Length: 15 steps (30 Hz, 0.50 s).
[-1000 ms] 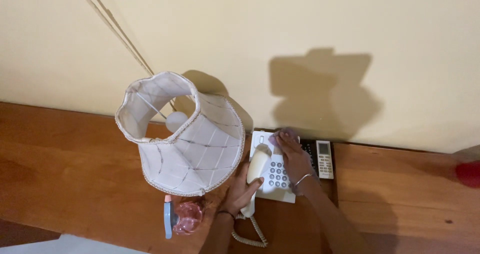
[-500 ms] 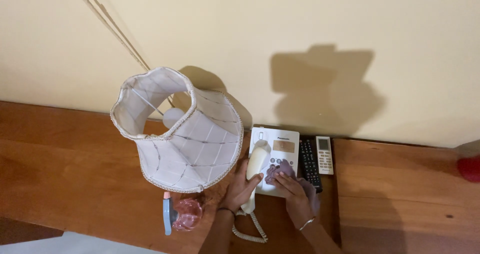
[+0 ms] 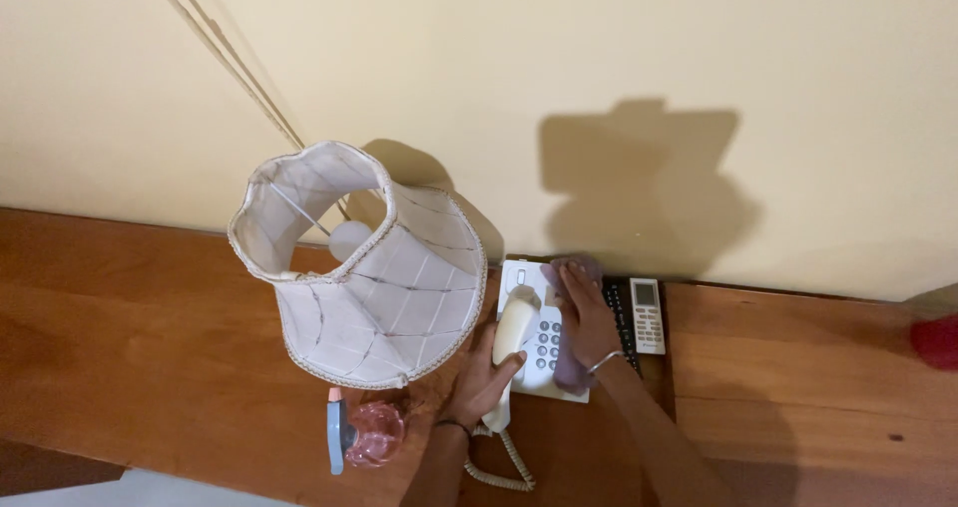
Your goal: Wiping down a landline telephone and its handset with a cloth.
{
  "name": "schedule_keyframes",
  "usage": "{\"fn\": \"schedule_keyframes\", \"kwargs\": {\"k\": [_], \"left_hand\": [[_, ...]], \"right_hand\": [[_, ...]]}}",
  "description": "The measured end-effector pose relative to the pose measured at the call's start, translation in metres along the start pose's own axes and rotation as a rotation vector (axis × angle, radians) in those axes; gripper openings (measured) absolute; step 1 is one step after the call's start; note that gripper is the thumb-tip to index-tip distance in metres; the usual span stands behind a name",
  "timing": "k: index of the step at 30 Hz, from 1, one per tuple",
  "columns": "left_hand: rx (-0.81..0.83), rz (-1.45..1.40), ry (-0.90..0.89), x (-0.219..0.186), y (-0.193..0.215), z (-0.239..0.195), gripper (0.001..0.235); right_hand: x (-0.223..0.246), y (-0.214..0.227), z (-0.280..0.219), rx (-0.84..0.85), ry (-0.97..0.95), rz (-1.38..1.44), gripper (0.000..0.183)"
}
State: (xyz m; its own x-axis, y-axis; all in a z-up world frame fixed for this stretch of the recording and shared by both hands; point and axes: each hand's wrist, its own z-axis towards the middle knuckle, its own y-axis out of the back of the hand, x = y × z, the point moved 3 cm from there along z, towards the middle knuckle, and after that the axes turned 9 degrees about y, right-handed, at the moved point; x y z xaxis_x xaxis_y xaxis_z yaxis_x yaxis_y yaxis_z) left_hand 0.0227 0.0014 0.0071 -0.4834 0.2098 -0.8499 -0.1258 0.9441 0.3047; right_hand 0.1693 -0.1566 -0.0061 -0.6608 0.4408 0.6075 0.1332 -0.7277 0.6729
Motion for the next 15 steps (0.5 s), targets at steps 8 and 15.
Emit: {"fn": "schedule_keyframes", "kwargs": {"k": [8, 15], "left_hand": [[-0.032, -0.044, -0.036, 0.016, -0.007, 0.011, 0.065], [-0.065, -0.081, -0.08, 0.009, -0.003, 0.005, 0.062]], "right_hand": [[-0.049, -0.084, -0.086, -0.131, 0.421, -0.169, 0.036], [0.064, -0.006, -0.114, -0.291, -0.579, 1.01, 0.02]]}}
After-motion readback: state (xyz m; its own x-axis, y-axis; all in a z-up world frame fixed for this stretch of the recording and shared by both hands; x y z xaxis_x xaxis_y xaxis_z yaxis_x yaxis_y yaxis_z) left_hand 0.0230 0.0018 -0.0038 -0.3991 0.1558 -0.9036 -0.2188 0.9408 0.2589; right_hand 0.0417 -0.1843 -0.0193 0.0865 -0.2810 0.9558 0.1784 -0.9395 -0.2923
